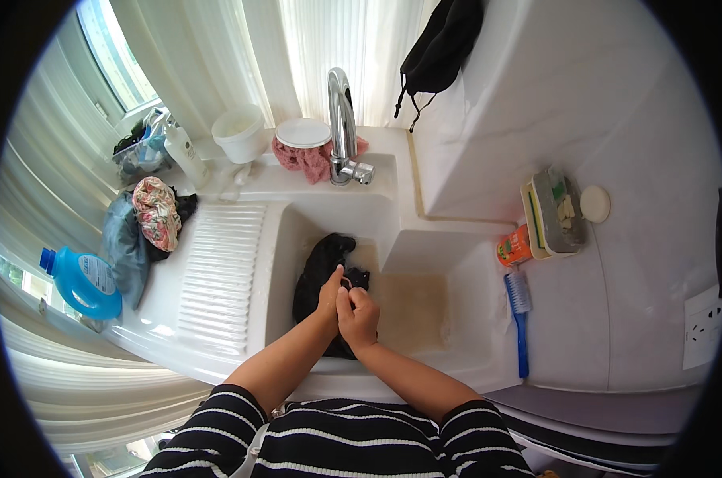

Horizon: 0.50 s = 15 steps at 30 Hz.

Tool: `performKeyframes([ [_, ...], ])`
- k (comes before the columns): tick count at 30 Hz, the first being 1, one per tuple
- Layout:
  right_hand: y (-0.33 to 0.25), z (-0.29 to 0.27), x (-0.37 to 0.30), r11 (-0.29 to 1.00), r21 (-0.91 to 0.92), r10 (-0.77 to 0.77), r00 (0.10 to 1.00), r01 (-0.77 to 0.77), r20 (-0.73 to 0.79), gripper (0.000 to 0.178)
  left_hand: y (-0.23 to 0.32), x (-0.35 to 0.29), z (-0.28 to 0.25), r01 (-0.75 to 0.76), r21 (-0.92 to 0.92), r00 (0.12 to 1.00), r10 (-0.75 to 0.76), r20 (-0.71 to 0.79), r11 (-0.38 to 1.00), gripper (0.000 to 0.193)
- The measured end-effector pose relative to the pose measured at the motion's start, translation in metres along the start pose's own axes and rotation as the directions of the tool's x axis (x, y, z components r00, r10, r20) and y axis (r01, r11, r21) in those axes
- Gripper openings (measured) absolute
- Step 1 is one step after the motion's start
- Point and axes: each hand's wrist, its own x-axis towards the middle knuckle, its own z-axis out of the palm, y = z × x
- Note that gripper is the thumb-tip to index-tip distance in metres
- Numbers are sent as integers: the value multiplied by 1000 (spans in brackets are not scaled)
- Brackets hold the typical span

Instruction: The person hand-washes a black garment in a white utility sink. They repeatedly submerge, scrub, and wring the item by hand in soapy water. The person manipulates the fabric to ensure thorough cleaning, occasionally lifting and squeezing it to remove excess water.

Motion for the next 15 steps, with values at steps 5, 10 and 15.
performKeyframes([
  [5,36,-9,29,970,-141,191,979,-199,-64,34,-19,-27,32,-135,156,971,162,-176,978,22],
  [10,3,-1,11,990,-9,142,983,-142,113,33,-19,20,-12,92,-132,991,-77,110,987,25],
  [15,99,-32,62,877,-390,381,900,-279,212,46,-32,18,24,41,213,994,-19,-104,976,25],
])
